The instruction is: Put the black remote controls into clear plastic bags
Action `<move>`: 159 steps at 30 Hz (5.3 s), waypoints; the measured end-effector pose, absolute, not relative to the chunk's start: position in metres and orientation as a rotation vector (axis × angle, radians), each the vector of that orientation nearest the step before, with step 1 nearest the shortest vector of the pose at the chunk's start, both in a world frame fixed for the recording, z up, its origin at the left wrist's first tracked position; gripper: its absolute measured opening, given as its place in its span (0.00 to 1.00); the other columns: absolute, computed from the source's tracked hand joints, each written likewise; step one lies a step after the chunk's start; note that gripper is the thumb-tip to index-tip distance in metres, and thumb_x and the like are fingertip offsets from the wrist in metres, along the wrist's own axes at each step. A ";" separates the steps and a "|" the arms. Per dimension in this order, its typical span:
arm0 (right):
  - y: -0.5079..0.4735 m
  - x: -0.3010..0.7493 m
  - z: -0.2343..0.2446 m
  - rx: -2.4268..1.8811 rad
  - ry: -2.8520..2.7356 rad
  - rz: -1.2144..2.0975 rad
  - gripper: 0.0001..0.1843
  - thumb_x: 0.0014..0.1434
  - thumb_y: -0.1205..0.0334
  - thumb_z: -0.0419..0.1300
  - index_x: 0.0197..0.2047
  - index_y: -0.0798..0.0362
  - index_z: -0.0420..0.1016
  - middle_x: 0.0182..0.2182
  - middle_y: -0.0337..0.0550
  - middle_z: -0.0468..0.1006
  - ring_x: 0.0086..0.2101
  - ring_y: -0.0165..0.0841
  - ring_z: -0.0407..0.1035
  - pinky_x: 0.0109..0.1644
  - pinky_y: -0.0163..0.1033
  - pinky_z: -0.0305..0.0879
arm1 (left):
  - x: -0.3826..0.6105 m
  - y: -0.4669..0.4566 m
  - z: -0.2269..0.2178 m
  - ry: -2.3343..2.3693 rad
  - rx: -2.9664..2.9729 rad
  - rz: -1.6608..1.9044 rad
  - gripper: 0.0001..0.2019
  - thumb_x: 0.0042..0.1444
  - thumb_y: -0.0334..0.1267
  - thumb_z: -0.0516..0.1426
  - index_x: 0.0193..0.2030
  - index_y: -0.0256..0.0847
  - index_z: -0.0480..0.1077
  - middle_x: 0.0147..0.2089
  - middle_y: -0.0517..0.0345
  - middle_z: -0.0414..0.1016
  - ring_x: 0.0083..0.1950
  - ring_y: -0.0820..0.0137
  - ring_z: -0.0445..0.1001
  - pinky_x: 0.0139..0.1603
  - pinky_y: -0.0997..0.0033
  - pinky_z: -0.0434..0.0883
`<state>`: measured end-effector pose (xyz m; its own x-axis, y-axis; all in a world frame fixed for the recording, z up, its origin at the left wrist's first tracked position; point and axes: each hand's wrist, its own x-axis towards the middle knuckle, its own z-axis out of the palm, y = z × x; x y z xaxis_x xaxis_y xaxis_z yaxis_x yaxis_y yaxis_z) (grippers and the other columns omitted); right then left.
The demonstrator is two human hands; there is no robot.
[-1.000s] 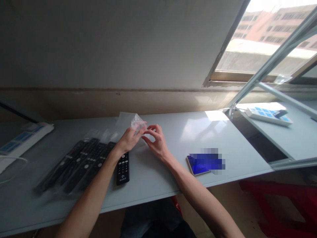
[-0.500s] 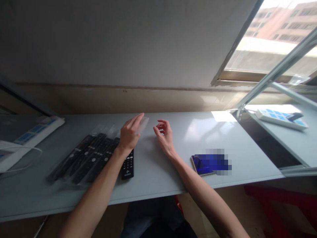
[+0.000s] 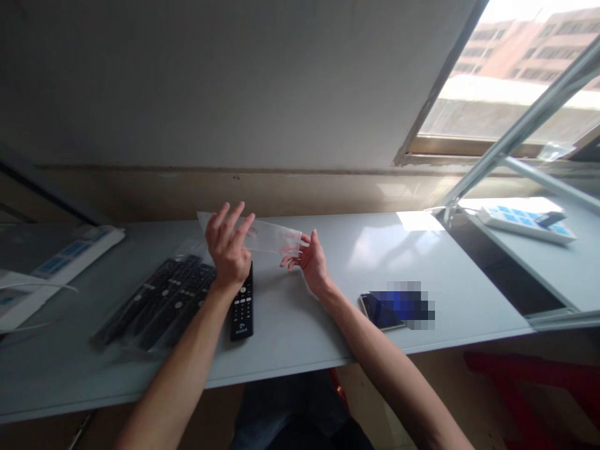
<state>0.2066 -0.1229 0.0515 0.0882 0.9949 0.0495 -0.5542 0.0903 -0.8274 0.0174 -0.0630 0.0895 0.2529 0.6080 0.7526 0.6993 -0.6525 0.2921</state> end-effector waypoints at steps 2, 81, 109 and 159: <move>-0.125 0.206 0.051 -0.764 -0.770 1.298 0.32 0.62 0.30 0.65 0.51 0.52 0.78 0.35 0.46 0.85 0.26 0.34 0.78 0.26 0.35 0.67 | 0.017 -0.062 0.089 -1.217 -2.385 -1.394 0.27 0.65 0.31 0.48 0.68 0.45 0.74 0.76 0.48 0.70 0.82 0.56 0.58 0.81 0.40 0.54; -0.124 0.207 0.057 -1.010 -0.782 0.926 0.15 0.57 0.52 0.70 0.34 0.49 0.69 0.29 0.33 0.75 0.23 0.25 0.70 0.21 0.28 0.59 | 0.002 -0.027 0.078 -1.399 -2.418 -0.983 0.28 0.59 0.24 0.54 0.66 0.32 0.73 0.56 0.40 0.79 0.65 0.49 0.68 0.71 0.46 0.65; -0.143 0.196 0.063 -1.427 -1.123 0.495 0.10 0.68 0.61 0.61 0.35 0.51 0.81 0.37 0.40 0.77 0.38 0.34 0.71 0.46 0.40 0.67 | 0.046 -0.054 0.063 -1.114 -2.779 -0.763 0.12 0.74 0.39 0.50 0.45 0.42 0.74 0.45 0.47 0.81 0.52 0.53 0.73 0.55 0.55 0.69; -0.100 0.252 0.036 -1.460 -0.474 0.391 0.21 0.75 0.45 0.43 0.45 0.49 0.71 0.34 0.42 0.71 0.35 0.36 0.66 0.38 0.39 0.65 | 0.047 -0.057 0.063 -1.222 -2.797 -0.843 0.10 0.61 0.33 0.58 0.48 0.44 0.72 0.48 0.49 0.82 0.52 0.53 0.76 0.55 0.56 0.71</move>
<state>0.2516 -0.0998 0.0361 0.8475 0.5263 0.0687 0.0329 0.0771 -0.9965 0.0465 -0.0567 0.0626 0.5604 0.6884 0.4605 0.6752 -0.7017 0.2273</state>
